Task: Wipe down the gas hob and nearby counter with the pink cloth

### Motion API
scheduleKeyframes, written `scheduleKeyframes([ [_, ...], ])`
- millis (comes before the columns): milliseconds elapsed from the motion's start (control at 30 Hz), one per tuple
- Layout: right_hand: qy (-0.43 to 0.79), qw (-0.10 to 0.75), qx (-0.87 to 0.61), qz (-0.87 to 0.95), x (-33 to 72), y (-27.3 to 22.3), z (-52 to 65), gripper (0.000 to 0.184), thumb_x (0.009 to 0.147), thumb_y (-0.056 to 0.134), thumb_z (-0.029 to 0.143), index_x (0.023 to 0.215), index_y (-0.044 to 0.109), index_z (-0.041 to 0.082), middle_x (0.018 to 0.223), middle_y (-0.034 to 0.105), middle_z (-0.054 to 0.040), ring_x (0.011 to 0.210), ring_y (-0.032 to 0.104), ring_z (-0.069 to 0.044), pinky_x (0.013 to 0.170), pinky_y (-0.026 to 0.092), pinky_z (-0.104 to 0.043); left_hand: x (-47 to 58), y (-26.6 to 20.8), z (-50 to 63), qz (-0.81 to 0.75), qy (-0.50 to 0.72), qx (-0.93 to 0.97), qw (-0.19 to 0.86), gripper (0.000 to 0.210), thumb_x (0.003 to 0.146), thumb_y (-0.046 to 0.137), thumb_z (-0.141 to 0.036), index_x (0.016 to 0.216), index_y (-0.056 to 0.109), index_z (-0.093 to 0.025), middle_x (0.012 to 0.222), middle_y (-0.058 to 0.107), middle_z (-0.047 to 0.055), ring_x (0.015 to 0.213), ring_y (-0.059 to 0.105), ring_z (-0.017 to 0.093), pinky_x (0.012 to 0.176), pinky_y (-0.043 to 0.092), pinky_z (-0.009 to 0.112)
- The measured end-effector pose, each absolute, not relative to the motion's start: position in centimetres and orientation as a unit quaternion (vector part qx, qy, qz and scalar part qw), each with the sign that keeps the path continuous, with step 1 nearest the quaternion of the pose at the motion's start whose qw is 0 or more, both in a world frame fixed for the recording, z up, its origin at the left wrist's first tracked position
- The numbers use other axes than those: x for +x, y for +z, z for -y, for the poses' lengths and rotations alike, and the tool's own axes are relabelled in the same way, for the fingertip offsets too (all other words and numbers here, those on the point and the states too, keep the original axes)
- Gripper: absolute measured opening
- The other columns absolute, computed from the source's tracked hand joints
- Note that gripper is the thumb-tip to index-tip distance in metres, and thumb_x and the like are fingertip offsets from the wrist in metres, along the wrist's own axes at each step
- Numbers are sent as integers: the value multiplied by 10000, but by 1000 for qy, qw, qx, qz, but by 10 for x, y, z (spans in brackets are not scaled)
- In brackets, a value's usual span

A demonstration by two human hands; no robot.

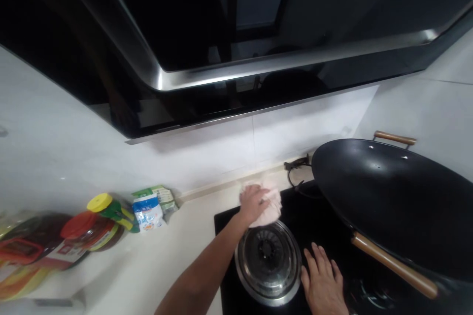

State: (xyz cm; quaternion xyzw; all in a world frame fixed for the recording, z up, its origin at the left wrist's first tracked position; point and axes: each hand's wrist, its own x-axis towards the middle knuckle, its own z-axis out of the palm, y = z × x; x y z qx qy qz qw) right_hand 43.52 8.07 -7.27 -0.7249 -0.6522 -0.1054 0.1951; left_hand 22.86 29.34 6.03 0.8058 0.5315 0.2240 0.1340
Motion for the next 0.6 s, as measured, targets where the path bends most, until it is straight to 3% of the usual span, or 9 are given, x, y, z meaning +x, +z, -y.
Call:
scheduleKeyframes([
  [200,-114,203,-718,656,437,-77,-82,573,998,276,449,1302,690,195,1535,547,-148,1449,462,-312,1185,303,-557,256,20,-292,-510,119,841,138,628,780,708,-639,1356,625,-405,1510,537,38,1369,423,335,1184,322,599],
  [600,-65,160,-743,646,432,-63,-80,624,997,237,443,1367,649,155,1595,471,-148,1512,362,-298,1243,209,-544,133,15,-224,-631,170,757,5,445,915,611,-510,1337,649,-375,1478,601,77,1399,461,362,1184,286,684],
])
